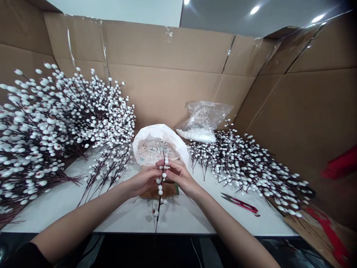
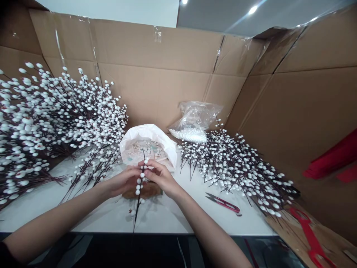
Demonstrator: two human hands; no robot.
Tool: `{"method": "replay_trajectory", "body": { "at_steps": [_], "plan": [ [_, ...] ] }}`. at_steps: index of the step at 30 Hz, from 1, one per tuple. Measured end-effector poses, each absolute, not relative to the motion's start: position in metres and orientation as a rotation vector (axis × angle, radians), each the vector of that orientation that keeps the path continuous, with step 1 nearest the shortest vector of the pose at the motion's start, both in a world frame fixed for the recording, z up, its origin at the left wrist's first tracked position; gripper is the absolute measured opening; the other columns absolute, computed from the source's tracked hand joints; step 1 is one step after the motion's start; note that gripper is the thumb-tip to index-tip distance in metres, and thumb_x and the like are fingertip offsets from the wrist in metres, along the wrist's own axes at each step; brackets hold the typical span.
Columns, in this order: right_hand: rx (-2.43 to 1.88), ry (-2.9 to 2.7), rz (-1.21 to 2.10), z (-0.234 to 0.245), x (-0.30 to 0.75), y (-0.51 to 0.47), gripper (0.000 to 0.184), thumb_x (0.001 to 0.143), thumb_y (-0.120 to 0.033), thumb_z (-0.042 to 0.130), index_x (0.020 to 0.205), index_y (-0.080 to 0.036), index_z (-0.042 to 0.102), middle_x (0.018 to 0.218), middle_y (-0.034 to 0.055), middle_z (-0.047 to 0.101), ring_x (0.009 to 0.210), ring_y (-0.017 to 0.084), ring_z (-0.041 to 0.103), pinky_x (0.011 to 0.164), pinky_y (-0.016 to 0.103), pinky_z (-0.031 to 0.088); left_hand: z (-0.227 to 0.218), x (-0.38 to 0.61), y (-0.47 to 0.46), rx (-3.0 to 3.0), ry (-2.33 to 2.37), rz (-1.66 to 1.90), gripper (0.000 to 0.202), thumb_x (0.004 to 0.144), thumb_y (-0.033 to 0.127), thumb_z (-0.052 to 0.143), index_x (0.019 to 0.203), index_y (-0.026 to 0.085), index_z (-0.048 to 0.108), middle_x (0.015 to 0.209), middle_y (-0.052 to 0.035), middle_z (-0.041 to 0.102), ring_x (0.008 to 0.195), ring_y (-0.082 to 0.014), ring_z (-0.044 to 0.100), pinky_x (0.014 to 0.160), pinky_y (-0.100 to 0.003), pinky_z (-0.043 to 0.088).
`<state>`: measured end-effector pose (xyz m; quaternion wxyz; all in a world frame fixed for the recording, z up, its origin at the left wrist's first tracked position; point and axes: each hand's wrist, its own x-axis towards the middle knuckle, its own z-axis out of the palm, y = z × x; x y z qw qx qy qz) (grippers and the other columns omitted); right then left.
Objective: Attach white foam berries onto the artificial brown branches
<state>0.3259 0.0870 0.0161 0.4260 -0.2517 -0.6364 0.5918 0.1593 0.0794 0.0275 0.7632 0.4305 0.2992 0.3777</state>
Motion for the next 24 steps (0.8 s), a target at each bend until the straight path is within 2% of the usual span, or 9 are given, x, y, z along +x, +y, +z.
{"method": "replay_trajectory", "body": {
  "at_steps": [4,7,12,15,18,24],
  "plan": [
    [-0.508,-1.587,1.523,0.017,0.327,0.086,0.017,0.078,-0.031,0.067,0.091,-0.021,0.064,0.098,0.0030,0.060,0.085,0.014,0.055,0.077,0.027,0.045,0.022,0.162,0.076,0.917,0.627,0.759,0.015,0.068,0.017,0.069,0.082,0.012,0.066,0.075,-0.0033,0.064,0.072,-0.0134,0.058,0.072,-0.026,0.044],
    [-0.500,-1.592,1.520,0.018,0.328,0.086,0.012,0.077,-0.029,0.068,0.082,-0.018,0.064,0.089,0.0024,0.061,0.079,0.013,0.055,0.073,0.025,0.044,0.019,0.161,0.077,0.996,0.646,0.708,0.014,0.071,0.022,0.069,0.080,0.012,0.064,0.073,-0.0032,0.062,0.071,-0.0133,0.058,0.070,-0.026,0.043],
    [-0.587,-1.443,1.485,0.022,0.338,0.091,0.013,0.079,-0.029,0.066,0.080,-0.017,0.063,0.082,0.0023,0.061,0.077,0.014,0.056,0.074,0.027,0.043,0.026,0.150,0.089,1.556,0.905,0.789,0.024,0.083,0.037,0.056,0.087,0.015,0.064,0.090,-0.0066,0.064,0.080,-0.0169,0.058,0.069,-0.027,0.044],
    [-0.624,-1.342,1.553,0.021,0.350,0.098,0.015,0.075,-0.029,0.070,0.081,-0.018,0.062,0.078,0.0010,0.060,0.073,0.014,0.058,0.070,0.028,0.043,0.029,0.139,0.099,2.138,1.174,0.909,0.021,0.086,0.033,0.050,0.085,0.016,0.063,0.087,-0.0063,0.063,0.082,-0.0189,0.057,0.069,-0.029,0.043],
    [-0.739,-1.381,1.630,0.018,0.360,0.103,0.016,0.072,-0.028,0.071,0.081,-0.017,0.063,0.074,0.0000,0.059,0.064,0.012,0.055,0.062,0.026,0.040,0.027,0.131,0.107,2.566,1.348,0.907,0.018,0.088,0.026,0.047,0.083,0.018,0.063,0.087,-0.0056,0.064,0.086,-0.0207,0.056,0.075,-0.032,0.041],
    [-0.992,-1.629,1.465,0.012,0.359,0.107,0.012,0.069,-0.024,0.070,0.066,-0.014,0.063,0.060,-0.0023,0.054,0.056,0.009,0.047,0.055,0.023,0.033,0.018,0.131,0.107,2.836,1.374,0.738,0.021,0.090,0.020,0.045,0.085,0.017,0.065,0.086,-0.0060,0.064,0.086,-0.0212,0.054,0.077,-0.033,0.042]
  ]
}}
